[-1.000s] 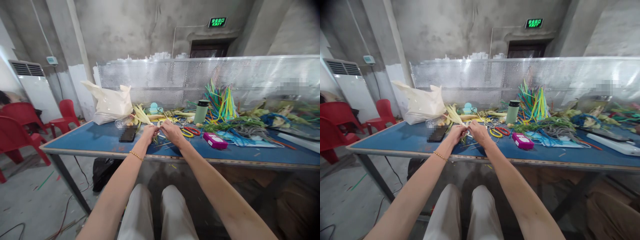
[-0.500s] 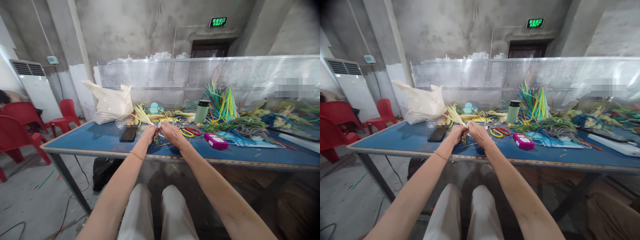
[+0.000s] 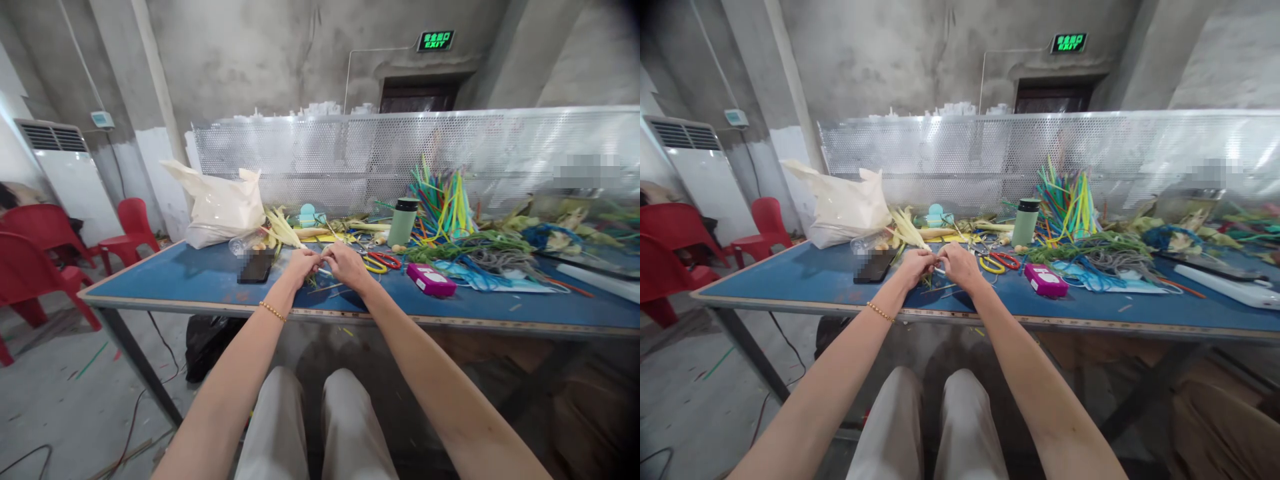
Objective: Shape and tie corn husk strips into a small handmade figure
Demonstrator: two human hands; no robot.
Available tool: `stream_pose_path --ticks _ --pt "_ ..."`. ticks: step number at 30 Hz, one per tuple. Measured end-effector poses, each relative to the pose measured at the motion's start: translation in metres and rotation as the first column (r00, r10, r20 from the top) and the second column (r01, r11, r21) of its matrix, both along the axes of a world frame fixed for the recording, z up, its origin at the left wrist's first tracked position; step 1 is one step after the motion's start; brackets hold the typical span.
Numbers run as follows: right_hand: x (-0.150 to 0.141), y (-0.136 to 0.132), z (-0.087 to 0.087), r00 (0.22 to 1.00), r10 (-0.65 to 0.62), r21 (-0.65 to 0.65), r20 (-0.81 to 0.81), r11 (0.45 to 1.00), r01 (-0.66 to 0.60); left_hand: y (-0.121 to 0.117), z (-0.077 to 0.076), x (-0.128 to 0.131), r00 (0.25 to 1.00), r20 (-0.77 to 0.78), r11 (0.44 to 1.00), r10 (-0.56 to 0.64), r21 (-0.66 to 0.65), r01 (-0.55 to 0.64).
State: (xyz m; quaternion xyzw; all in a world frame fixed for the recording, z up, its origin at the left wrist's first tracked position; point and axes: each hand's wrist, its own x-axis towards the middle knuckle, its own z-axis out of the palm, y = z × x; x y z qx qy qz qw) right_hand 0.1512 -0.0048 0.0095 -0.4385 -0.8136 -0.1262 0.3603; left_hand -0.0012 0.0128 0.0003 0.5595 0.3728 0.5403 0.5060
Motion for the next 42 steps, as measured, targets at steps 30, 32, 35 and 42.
stream_pose_path --ticks 30,32,35,42 --pt "0.000 0.007 0.003 0.982 0.119 0.121 -0.145 0.987 -0.102 0.005 0.000 -0.005 0.984 0.176 1.000 -0.003 0.001 0.003" --pt "-0.001 0.005 0.003 0.994 0.083 0.099 -0.073 0.992 -0.075 0.004 0.000 -0.004 0.983 0.183 1.000 -0.012 -0.006 0.013" --pt "-0.002 0.002 0.003 1.000 0.022 0.087 0.000 0.996 -0.022 0.002 0.002 -0.003 0.980 0.197 1.000 -0.011 -0.026 0.017" --pt "-0.002 0.001 0.002 0.991 -0.059 0.103 0.119 0.994 0.047 -0.001 0.003 -0.002 0.983 0.182 0.999 -0.033 -0.037 0.040"
